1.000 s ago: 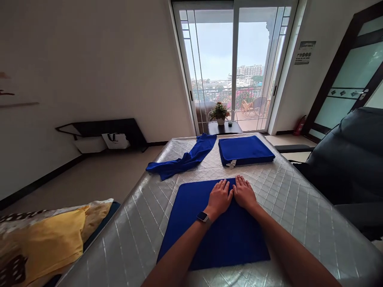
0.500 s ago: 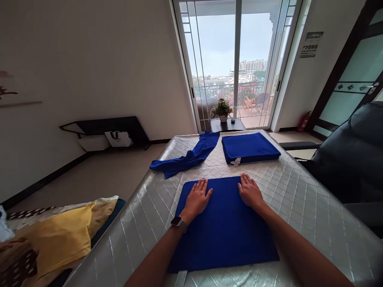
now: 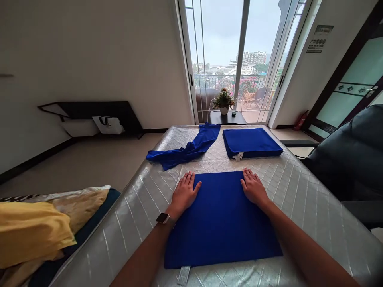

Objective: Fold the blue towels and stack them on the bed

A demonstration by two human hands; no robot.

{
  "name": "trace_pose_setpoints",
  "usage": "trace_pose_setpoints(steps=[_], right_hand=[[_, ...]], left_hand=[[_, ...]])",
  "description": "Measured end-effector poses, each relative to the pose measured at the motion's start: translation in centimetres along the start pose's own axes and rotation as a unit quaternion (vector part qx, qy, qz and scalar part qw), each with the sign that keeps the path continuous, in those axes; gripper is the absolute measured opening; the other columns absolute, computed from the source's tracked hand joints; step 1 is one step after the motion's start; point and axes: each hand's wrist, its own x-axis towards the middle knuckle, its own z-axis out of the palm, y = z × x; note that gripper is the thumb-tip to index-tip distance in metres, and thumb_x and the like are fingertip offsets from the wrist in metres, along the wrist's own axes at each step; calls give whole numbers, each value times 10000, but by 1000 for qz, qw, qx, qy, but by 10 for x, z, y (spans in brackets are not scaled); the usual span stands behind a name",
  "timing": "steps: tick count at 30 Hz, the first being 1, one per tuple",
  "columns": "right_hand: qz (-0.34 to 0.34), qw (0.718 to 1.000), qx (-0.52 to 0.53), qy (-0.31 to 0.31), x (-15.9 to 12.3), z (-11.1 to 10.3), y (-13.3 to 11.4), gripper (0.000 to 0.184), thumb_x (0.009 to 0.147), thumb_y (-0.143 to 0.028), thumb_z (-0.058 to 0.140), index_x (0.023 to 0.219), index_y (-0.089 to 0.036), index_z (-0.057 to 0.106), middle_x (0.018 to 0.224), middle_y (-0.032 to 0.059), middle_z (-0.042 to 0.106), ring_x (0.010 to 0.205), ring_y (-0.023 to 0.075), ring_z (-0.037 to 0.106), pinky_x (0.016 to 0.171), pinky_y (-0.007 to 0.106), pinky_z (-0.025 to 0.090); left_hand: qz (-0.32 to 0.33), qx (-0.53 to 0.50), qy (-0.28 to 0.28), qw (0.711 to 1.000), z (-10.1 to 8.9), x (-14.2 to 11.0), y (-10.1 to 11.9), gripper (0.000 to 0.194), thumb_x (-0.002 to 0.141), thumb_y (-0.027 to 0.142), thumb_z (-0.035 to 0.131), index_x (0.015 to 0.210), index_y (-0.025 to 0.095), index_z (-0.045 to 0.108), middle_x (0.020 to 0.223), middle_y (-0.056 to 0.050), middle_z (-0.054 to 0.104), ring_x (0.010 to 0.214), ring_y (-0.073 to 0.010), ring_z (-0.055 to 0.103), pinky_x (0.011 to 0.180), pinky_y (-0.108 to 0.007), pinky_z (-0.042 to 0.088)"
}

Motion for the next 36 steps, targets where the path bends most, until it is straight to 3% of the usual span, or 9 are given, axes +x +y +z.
trace_pose_setpoints(steps=[13,18,21,24,28,31,33,36], right_hand=[[5,999,21,-41,-12,-2,-1,683,1050,-404,193,1621,-29,205,1700,121,144,1579,222,96,1272,405,100],[-1,998,46,-36,-12,-3,0,689,1043,-398,203,1617,-16,210,1696,136,151,1579,232,98,1271,410,93],[2,998,57,-34,-13,-4,0,692,1042,-400,203,1619,-17,206,1697,132,148,1580,230,96,1273,412,84],[6,997,65,-38,-12,-5,0,700,1044,-416,197,1625,-26,182,1700,122,130,1581,221,85,1273,411,82],[4,998,61,-31,-12,-4,1,698,1042,-411,198,1622,-22,195,1695,131,144,1579,222,94,1273,416,100],[-21,999,39,-25,-14,-1,4,666,1027,-336,237,1618,-29,225,1692,135,152,1578,235,91,1273,429,116],[-37,999,25,-24,-15,1,6,663,1004,-279,277,1617,-32,232,1693,139,142,1578,247,88,1274,429,120],[-39,999,16,-22,-16,3,8,663,994,-253,292,1615,-30,237,1694,148,142,1577,256,95,1275,425,121]], left_hand=[[7,31,-1,999,6,3,-1,788,1036,611,207,1584,54,315,1664,-163,297,1557,-289,243,1274,-475,230],[-5,43,-46,998,5,10,-6,839,1017,653,224,1601,51,251,1681,-166,229,1565,-298,199,1275,-498,209],[-30,49,-53,997,-1,15,3,877,1001,686,243,1610,55,220,1677,-190,215,1562,-313,194,1270,-517,208],[-7,19,-28,999,-7,16,38,875,1006,683,237,1613,53,209,1676,-213,193,1561,-316,192,1263,-522,225],[149,-54,-33,987,-6,14,121,772,1033,637,212,1581,109,342,1662,-177,283,1552,-273,251,1253,-483,281],[213,-80,-12,974,1,12,176,713,1048,602,202,1567,149,385,1633,-129,378,1538,-243,298,1264,-467,272],[220,-87,-4,972,6,12,197,688,1061,567,177,1562,149,394,1620,-115,407,1533,-229,313,1267,-454,275],[208,-86,-5,974,12,13,204,695,1065,550,145,1569,131,374,1622,-107,403,1531,-216,314,1275,-435,262]])
